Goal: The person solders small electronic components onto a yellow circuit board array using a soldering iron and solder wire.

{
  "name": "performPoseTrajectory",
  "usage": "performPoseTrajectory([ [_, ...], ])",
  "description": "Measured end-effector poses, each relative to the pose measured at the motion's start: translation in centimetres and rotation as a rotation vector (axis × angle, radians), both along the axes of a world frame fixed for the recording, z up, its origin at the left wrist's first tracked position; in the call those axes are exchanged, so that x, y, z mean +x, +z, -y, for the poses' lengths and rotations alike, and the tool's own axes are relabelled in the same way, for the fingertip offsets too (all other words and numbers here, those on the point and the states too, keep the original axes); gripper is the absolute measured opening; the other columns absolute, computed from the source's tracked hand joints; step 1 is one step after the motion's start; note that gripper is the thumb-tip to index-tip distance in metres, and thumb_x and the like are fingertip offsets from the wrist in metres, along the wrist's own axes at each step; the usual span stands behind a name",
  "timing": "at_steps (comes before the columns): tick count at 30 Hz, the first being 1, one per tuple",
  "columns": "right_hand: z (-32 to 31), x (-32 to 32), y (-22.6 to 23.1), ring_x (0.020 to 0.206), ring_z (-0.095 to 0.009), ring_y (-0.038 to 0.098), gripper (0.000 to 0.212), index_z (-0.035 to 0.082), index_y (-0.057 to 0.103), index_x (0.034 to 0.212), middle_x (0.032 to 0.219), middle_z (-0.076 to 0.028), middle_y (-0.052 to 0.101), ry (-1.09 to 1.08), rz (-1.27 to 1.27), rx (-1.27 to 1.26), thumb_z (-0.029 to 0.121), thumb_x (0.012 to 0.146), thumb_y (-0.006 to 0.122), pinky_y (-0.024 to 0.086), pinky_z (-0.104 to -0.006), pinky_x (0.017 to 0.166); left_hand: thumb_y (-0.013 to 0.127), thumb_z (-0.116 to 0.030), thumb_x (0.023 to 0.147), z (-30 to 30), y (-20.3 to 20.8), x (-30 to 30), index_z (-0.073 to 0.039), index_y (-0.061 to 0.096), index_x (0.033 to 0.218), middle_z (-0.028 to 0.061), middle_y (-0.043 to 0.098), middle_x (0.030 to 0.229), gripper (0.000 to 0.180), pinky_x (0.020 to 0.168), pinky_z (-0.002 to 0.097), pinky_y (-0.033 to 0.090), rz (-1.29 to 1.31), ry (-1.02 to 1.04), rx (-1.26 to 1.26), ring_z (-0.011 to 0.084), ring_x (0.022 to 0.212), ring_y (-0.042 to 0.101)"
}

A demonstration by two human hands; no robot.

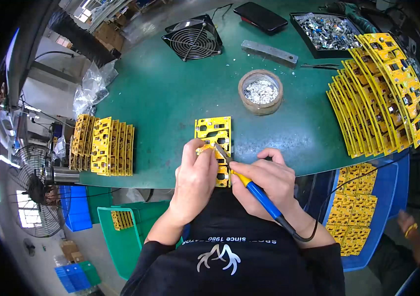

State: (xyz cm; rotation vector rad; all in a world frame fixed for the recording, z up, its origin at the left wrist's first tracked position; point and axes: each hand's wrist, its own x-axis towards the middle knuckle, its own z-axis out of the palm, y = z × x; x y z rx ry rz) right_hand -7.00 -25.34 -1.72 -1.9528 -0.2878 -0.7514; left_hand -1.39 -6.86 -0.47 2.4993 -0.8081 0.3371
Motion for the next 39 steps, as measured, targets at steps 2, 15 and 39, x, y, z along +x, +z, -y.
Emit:
performPoseTrajectory([
  [2,-0.1,0.0,0.0,0.062,-0.021,0.069,0.026,0.004,0.079,0.1,0.073,-0.007,0.073,0.002,-0.001,-0.005,0.001,0.075,0.083,0.053,-0.0403,0.081,0.071,0.002,0.093,0.0,-0.1,0.0,0.004,0.067,0.108,0.0203,0.062,0.12,0.016,0.062,0.0467,0.061,-0.001,0.001,0.001,0.0402,0.08,0.072],
  [15,-0.2,-0.1,0.0,0.061,-0.02,0.069,0.026,0.005,0.079,0.1,0.073,-0.006,0.073,-0.012,0.01,-0.001,0.001,0.074,0.083,0.053,-0.0402,0.082,0.07,0.004,0.091,-0.2,-0.6,0.0,0.008,0.065,0.112,0.0231,0.065,0.118,0.022,0.072,0.0463,0.063,0.039,-0.05,0.007,0.0414,0.09,0.073],
  [39,2.9,1.1,0.8,0.078,-0.026,0.072,0.035,-0.005,0.076,0.116,0.093,-0.015,0.076,-0.417,0.065,-0.102,-0.004,0.081,0.081,0.055,-0.041,0.086,0.07,0.005,0.092,0.2,-1.2,2.0,0.008,0.066,0.105,0.0249,0.07,0.113,0.014,0.073,0.0455,0.064,0.141,0.05,-0.011,0.0416,0.088,0.074],
])
